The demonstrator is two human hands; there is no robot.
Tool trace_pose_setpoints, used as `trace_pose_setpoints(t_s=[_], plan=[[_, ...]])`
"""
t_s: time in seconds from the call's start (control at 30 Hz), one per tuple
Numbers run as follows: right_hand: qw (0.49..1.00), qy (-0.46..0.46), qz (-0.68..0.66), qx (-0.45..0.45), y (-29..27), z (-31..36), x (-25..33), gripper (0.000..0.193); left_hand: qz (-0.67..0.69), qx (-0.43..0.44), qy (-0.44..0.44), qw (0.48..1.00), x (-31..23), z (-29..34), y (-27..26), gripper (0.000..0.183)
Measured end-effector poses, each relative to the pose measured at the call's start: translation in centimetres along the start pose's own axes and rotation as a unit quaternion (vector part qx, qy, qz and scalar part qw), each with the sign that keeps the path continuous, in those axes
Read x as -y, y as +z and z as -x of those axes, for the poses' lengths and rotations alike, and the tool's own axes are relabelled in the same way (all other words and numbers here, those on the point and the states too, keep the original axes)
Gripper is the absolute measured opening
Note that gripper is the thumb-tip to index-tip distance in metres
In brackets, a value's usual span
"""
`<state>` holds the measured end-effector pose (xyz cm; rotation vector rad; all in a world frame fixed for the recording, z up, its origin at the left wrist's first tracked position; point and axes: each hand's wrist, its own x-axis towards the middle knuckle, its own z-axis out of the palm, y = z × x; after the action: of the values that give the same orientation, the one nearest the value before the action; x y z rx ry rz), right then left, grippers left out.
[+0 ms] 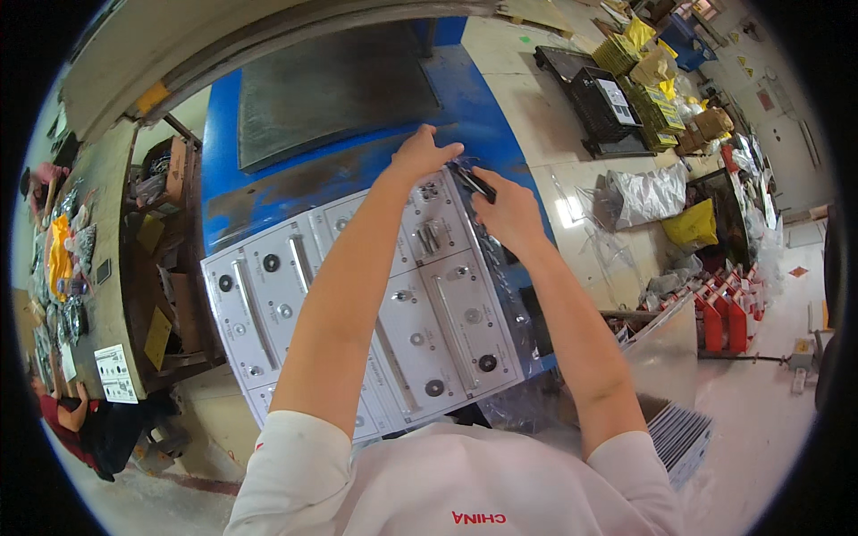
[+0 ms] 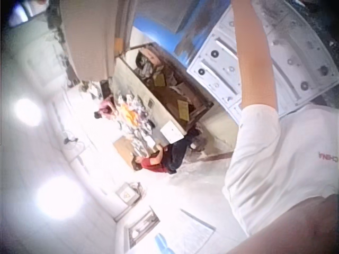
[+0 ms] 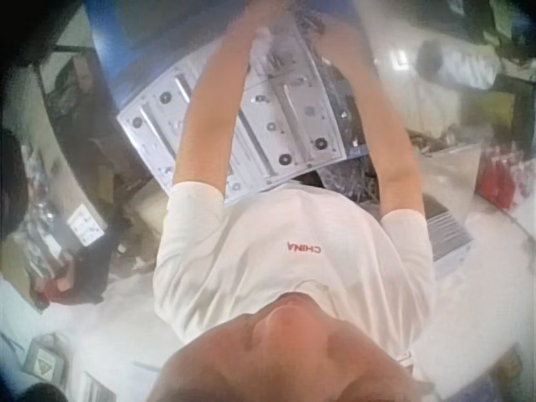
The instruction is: The person wraps rectangular metal panels in clear plastic film using a handheld cutter to trim the edges. They repeatedly pick up panels, place them on a blue machine, wrap them, and trim the excess film before stacking the finished units.
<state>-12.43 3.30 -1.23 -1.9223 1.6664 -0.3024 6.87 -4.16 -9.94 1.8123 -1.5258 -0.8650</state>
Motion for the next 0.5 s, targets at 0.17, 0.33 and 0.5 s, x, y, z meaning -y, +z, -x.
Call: trace_pose_setpoints(t_s=[0.17, 0.33, 0.5], plan=[[0.999, -0.037, -0.002, 0.018, 0.4, -0.6, -0.3, 0.044, 0.081, 0.074, -0.028, 0.994, -1.5, -1.2, 0.9, 0.055], [0.989, -0.074, 0.086, 0.09, -3.5, 13.9, -4.6, 0.049, 0.163, 0.005, 0.054, 0.985, -5.1, 0.6, 0.2, 0.036], [0.891, 0.086, 0.248, 0.37, -7.4, 31.6, -8.9, 0.045, 0.117, -0.071, 0.211, 0.968, -17.9, 5.7, -1.7, 0.031]])
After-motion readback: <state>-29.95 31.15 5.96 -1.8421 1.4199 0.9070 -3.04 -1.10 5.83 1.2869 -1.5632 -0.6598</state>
